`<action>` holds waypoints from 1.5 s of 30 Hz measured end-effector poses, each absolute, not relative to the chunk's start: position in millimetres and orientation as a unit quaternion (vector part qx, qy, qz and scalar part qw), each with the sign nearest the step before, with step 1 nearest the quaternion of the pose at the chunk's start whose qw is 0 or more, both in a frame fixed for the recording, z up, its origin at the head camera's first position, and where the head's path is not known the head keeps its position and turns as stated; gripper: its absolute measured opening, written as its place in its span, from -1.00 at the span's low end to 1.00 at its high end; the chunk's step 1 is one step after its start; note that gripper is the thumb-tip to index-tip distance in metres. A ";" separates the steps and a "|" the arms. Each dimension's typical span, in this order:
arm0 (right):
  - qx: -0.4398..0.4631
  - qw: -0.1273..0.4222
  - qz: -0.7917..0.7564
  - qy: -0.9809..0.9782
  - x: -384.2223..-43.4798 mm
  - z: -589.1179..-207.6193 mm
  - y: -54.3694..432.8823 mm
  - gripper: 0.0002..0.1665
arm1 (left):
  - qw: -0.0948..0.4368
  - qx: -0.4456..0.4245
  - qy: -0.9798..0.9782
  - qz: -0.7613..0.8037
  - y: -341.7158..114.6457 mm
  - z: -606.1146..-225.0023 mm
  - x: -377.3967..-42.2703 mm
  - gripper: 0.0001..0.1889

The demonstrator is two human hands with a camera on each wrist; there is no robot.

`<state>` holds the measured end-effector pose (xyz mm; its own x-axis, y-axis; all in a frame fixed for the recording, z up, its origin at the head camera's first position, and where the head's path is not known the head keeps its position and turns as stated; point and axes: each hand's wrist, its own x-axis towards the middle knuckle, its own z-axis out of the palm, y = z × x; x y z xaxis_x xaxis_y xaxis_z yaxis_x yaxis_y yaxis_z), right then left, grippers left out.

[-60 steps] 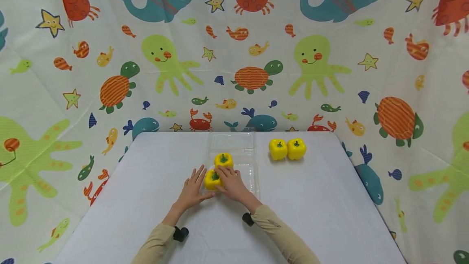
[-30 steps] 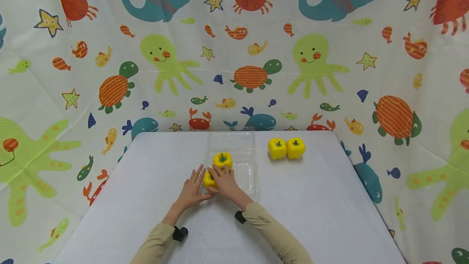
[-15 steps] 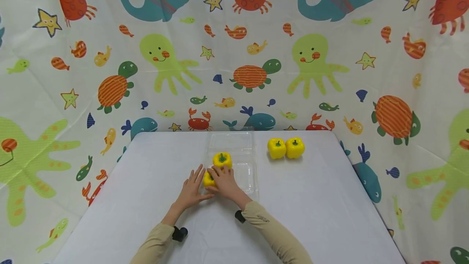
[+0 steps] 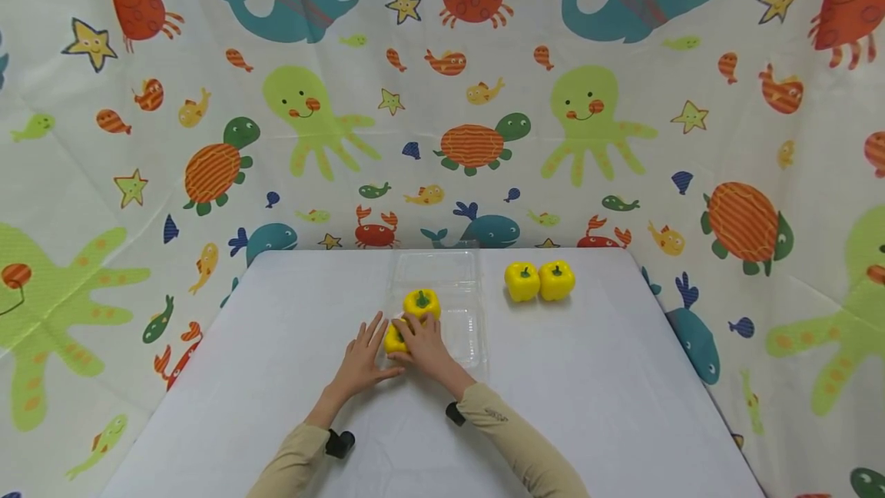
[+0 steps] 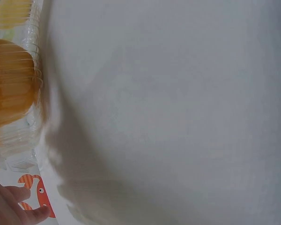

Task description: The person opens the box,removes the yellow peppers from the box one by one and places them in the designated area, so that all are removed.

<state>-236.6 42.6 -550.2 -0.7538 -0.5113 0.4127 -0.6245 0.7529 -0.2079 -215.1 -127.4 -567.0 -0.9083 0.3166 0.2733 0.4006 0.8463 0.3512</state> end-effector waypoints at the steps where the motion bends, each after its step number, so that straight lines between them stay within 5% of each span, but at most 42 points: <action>1: 0.310 0.173 0.164 -0.920 -236.6 -550.9 42.5 -0.29 | 0.103 -0.188 -0.956 -0.202 -127.5 -567.4 -215.0 0.04; 11: 0.314 0.235 0.137 -0.909 -237.2 -553.9 42.1 -0.27 | 0.108 -0.188 -0.954 -0.206 -128.3 -570.4 -216.0 0.04; 22: 0.292 0.150 0.176 -0.928 -234.1 -539.9 45.7 -0.26 | 0.110 -0.187 -0.954 -0.207 -128.8 -571.2 -217.4 0.05; 45: 0.325 0.181 0.186 -0.909 -228.8 -521.0 64.5 -0.25 | 0.108 -0.182 -0.957 -0.198 -127.8 -569.6 -217.2 0.07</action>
